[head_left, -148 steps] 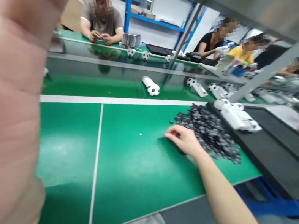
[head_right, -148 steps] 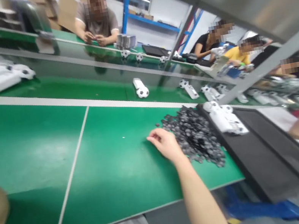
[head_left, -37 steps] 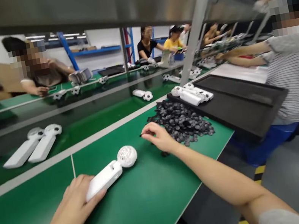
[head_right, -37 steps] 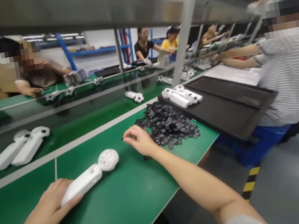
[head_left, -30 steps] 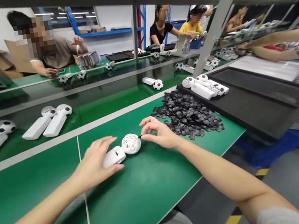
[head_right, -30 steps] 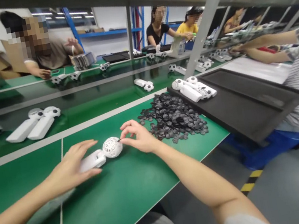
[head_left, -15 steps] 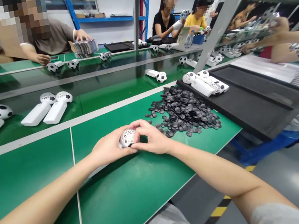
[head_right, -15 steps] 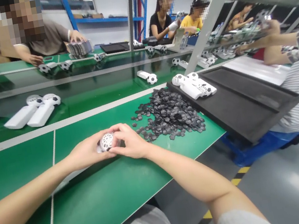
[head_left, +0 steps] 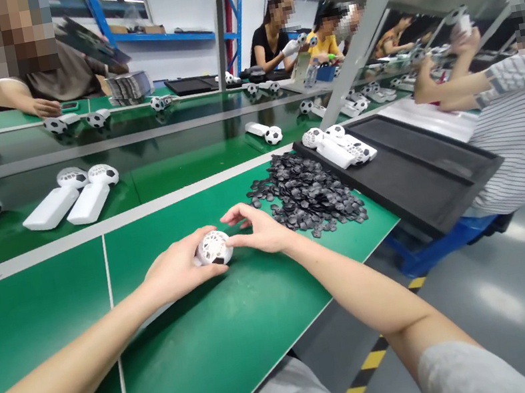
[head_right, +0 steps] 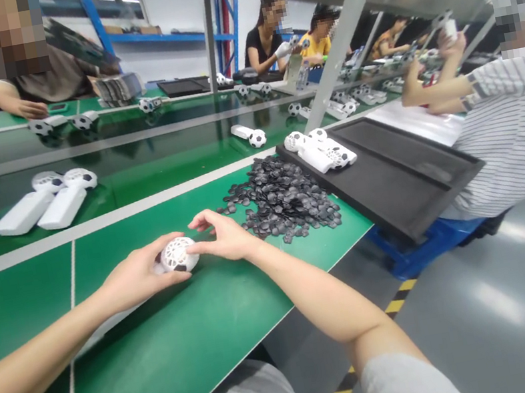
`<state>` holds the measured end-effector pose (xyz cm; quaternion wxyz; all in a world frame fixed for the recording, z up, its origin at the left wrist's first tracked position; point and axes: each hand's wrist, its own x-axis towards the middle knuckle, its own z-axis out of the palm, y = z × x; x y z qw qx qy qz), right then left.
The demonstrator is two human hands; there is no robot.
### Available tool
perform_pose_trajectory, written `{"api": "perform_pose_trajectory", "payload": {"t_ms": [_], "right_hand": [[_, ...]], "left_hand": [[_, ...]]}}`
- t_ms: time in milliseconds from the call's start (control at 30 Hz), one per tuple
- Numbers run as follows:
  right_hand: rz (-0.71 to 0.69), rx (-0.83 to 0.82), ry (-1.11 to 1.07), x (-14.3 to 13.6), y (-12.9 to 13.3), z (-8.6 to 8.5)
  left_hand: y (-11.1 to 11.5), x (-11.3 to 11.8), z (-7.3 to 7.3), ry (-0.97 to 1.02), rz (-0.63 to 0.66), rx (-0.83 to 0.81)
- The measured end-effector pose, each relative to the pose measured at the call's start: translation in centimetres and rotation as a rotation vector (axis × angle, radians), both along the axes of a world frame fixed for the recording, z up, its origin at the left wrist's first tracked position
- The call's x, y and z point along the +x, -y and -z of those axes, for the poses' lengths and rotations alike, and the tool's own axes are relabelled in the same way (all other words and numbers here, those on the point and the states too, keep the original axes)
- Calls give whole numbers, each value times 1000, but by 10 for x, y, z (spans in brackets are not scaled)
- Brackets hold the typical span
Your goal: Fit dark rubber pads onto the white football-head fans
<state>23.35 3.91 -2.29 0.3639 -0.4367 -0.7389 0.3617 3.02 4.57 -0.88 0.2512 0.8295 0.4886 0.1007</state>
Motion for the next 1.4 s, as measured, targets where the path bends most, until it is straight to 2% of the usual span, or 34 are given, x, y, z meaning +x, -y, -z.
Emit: {"api": "perform_pose_trajectory", "payload": {"t_ms": [167,367,500,533,600,667,733,867,1000,1200,1400], "right_hand": [[-122,-14,9,-5,4,4],[-45,7,-4,-18,15,12],[-81,-53,-81,-11,5,11],[-50,-54,-88,-5,0,10],[138,14,-40,10,-13,8],[383,122,88,27,-23,8],[485,154,239,40,-28,9],[439,89,461,45,-27,10],[469,149,667,33,-23,8],[330,268,997,17,-18,5],[327,240,985,17,-18,2]], "left_hand": [[0,0,-1,1,6,-10],[6,4,-6,-3,38,60],[3,1,-4,-4,51,20],[1,0,-4,-14,44,11],[-2,-3,-4,-55,15,5],[-6,-7,-4,-105,10,46],[-9,-9,-4,-138,48,130],[-12,-11,-2,-189,113,281],[-12,-9,-1,-219,149,344],[-15,-6,0,-166,170,366],[-12,-7,4,-152,166,364]]}}
